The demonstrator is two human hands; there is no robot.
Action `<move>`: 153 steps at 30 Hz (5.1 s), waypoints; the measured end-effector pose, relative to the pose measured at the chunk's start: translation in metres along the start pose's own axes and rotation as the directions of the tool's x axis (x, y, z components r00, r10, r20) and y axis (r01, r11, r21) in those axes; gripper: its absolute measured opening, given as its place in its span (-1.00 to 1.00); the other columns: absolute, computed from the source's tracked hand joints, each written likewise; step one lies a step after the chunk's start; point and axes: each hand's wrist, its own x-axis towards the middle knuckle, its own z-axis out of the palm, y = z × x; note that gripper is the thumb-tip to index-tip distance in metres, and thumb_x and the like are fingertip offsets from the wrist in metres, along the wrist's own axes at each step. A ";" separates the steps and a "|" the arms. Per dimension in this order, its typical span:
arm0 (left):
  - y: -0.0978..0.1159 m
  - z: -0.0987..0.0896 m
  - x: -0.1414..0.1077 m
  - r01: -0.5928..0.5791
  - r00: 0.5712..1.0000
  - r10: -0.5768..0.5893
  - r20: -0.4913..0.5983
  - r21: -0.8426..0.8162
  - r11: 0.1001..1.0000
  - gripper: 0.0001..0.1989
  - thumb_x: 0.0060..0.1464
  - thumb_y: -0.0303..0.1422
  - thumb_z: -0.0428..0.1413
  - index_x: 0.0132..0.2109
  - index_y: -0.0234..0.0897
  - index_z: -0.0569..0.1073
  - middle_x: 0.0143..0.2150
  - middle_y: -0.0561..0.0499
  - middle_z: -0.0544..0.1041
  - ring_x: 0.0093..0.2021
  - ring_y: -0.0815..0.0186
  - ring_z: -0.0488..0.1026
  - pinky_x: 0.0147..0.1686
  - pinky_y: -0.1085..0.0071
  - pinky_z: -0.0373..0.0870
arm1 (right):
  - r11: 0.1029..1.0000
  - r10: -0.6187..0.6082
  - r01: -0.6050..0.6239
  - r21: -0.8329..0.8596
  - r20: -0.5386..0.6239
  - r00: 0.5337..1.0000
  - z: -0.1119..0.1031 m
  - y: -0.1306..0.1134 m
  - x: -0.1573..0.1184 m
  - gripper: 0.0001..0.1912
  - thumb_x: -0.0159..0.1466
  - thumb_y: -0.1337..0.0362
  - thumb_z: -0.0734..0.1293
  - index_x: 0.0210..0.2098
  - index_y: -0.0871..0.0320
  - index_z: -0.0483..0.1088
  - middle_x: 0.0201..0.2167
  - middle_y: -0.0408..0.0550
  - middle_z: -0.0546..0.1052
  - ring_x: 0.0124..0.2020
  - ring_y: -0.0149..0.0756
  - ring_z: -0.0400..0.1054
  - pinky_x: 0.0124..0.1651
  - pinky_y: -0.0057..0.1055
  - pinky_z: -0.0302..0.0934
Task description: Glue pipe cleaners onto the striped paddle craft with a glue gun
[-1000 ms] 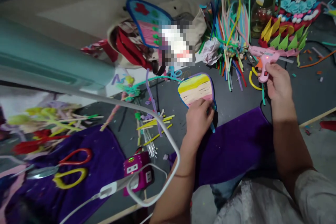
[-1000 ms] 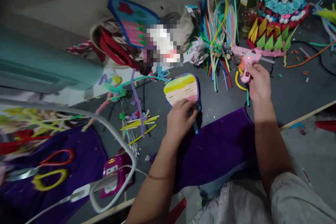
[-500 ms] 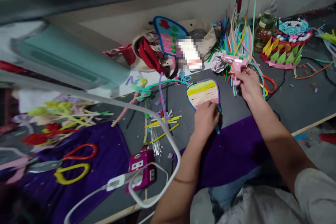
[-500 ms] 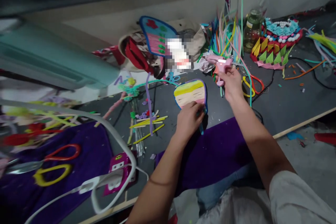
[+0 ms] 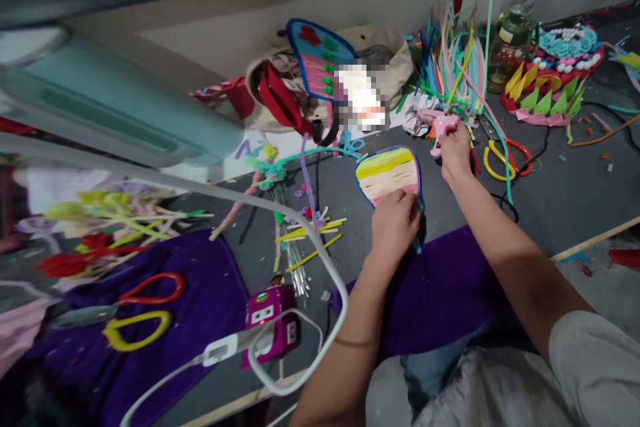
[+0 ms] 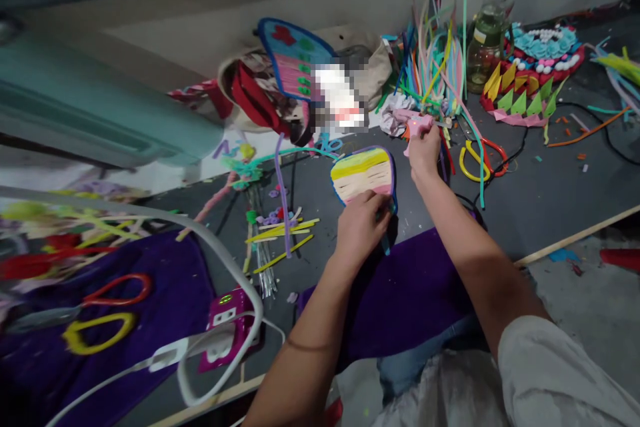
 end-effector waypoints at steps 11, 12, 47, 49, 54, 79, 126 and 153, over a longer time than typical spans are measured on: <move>0.000 -0.004 0.001 0.024 0.999 -0.023 0.023 -0.037 0.999 -0.72 0.32 -0.45 0.11 0.11 -0.29 0.58 0.03 -0.14 0.60 0.11 0.07 0.52 0.00 0.26 0.42 | 0.981 0.196 -0.196 -0.001 0.023 0.980 -0.014 -0.022 -0.007 -0.72 0.13 0.42 0.29 -0.15 0.10 0.31 -0.29 -0.11 0.45 -0.27 -0.26 0.41 -0.22 -0.33 0.34; 0.000 -0.004 0.001 0.025 0.999 -0.024 0.026 -0.037 0.999 -0.72 0.32 -0.44 0.11 0.11 -0.28 0.58 0.02 -0.14 0.61 0.10 0.07 0.52 -0.01 0.27 0.42 | 0.976 0.218 -0.218 0.023 0.012 0.976 -0.014 -0.024 -0.009 -0.73 0.11 0.43 0.28 -0.18 0.09 0.30 -0.31 -0.14 0.44 -0.30 -0.29 0.39 -0.23 -0.36 0.33; -0.010 0.002 0.001 -0.036 0.999 0.033 -0.042 -0.076 0.996 -0.72 0.31 -0.40 0.03 0.04 -0.18 0.58 -0.02 -0.10 0.61 -0.01 0.12 0.54 -0.12 0.32 0.39 | 0.730 -0.294 0.290 -0.619 0.099 0.951 -0.142 -0.129 -0.081 -0.93 0.34 0.28 0.32 -0.30 0.05 0.41 -0.33 -0.09 0.56 -0.32 -0.23 0.44 -0.17 -0.31 0.23; -0.009 0.002 0.002 -0.025 0.999 0.022 -0.039 -0.064 0.998 -0.74 0.31 -0.40 0.03 0.01 -0.18 0.59 -0.03 -0.11 0.61 0.00 0.12 0.53 -0.13 0.32 0.39 | 0.716 -0.239 0.228 -0.659 0.075 0.968 -0.154 -0.122 -0.084 -0.86 0.33 0.22 0.34 -0.38 0.05 0.40 -0.47 -0.14 0.49 -0.43 -0.26 0.37 -0.26 -0.32 0.17; -0.004 0.000 0.002 -0.020 1.000 0.019 -0.013 -0.072 0.997 -0.76 0.31 -0.42 0.06 0.02 -0.21 0.58 -0.01 -0.12 0.61 0.05 0.11 0.52 -0.02 0.30 0.38 | 0.730 -0.232 0.258 -0.633 0.126 0.965 -0.156 -0.127 -0.101 -0.68 0.34 0.08 0.34 -0.49 0.06 0.32 -0.63 -0.25 0.29 -0.57 -0.37 0.16 -0.39 -0.37 0.02; 0.004 0.009 0.009 -0.156 0.984 0.140 -0.110 -0.152 0.976 -0.69 0.32 -0.49 0.03 0.11 -0.43 0.54 0.15 -0.29 0.59 0.16 0.04 0.53 0.11 0.18 0.48 | 0.712 -0.396 0.659 -0.244 0.634 0.664 0.063 -0.163 -0.065 -0.77 0.34 0.16 0.39 -0.44 0.06 0.44 -0.58 -0.16 0.46 -0.41 -0.23 0.41 -0.17 -0.22 0.32; -0.022 0.003 0.002 -0.049 0.998 0.030 -0.058 -0.355 0.934 -0.77 0.18 -0.45 0.12 -0.04 -0.27 0.57 -0.12 -0.09 0.61 -0.11 0.13 0.54 -0.08 0.22 0.42 | 0.546 0.160 0.550 -0.632 0.723 0.671 -0.040 -0.072 -0.068 -0.70 0.43 0.41 0.23 -0.07 0.15 0.60 0.00 0.10 0.57 0.04 -0.12 0.43 -0.05 -0.30 0.19; -0.025 -0.004 -0.007 -0.154 0.987 0.162 0.004 -0.283 0.947 -0.69 0.14 -0.41 0.19 0.05 -0.24 0.48 -0.06 -0.10 0.55 -0.04 0.08 0.48 0.01 0.12 0.44 | 0.556 0.153 0.577 -0.598 0.756 0.636 -0.040 -0.069 -0.074 -0.67 0.39 0.44 0.18 -0.10 0.09 0.57 -0.02 0.07 0.57 -0.10 -0.14 0.42 -0.13 -0.26 0.14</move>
